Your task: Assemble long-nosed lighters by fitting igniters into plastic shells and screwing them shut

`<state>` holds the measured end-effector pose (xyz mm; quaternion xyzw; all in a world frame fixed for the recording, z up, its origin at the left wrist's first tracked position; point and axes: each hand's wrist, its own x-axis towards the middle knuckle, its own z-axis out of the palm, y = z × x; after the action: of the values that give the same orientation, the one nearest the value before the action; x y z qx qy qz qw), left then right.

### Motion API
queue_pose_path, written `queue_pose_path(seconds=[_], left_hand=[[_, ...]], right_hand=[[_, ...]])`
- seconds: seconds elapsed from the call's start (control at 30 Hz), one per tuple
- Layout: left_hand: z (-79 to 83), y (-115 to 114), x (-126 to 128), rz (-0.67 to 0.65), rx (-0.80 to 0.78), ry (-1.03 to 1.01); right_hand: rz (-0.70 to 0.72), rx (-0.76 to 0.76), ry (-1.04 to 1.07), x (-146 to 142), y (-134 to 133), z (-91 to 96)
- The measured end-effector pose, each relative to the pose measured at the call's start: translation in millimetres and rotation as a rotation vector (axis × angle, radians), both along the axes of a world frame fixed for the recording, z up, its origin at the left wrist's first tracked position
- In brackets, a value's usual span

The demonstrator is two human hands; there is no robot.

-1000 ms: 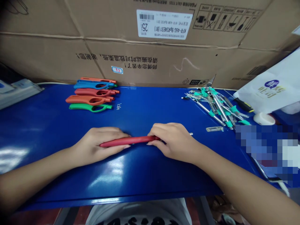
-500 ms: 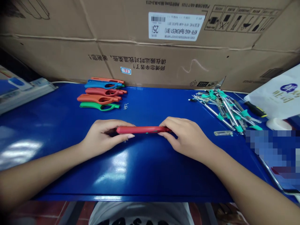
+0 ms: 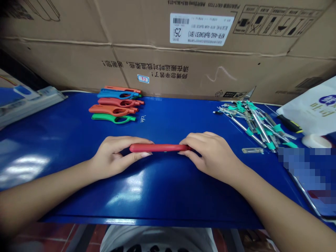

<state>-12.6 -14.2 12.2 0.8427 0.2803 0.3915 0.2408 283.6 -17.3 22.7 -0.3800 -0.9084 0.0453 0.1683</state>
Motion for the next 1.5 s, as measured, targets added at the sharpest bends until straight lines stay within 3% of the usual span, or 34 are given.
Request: queue_pose_path(seconds=[0.2,0.37,0.7,0.9,0.97,1.37,1.5], left_hand=[[-6.9,8,0,-0.004,0.065,0.065],[-12.4,14,-4,0.011,0.019,0.153],[-7.1,19,-8,0.023,0.018,0.167],[-8.6,13,-4,-0.133,-0.005,0.201],[-8.5,12,-5,-0.126,-0.006,0.247],[-10.8,21,-11,0.066,0.112,0.351],[-11.6,22,-12,0.079,0.119,0.331]], right_hand=[[-0.015,0.034,0.040,0,5,-5.3],[-0.012,0.018,0.032,2,6,-4.2],[-0.021,0.033,-0.005,11,7,6.6],[0.055,0.014,0.041,4,5,3.5],[0.053,-0.009,0.019,3,5,2.8],[-0.350,0.169,-0.285,36,25,5.2],[-0.329,0.175,-0.283,43,28,5.5]])
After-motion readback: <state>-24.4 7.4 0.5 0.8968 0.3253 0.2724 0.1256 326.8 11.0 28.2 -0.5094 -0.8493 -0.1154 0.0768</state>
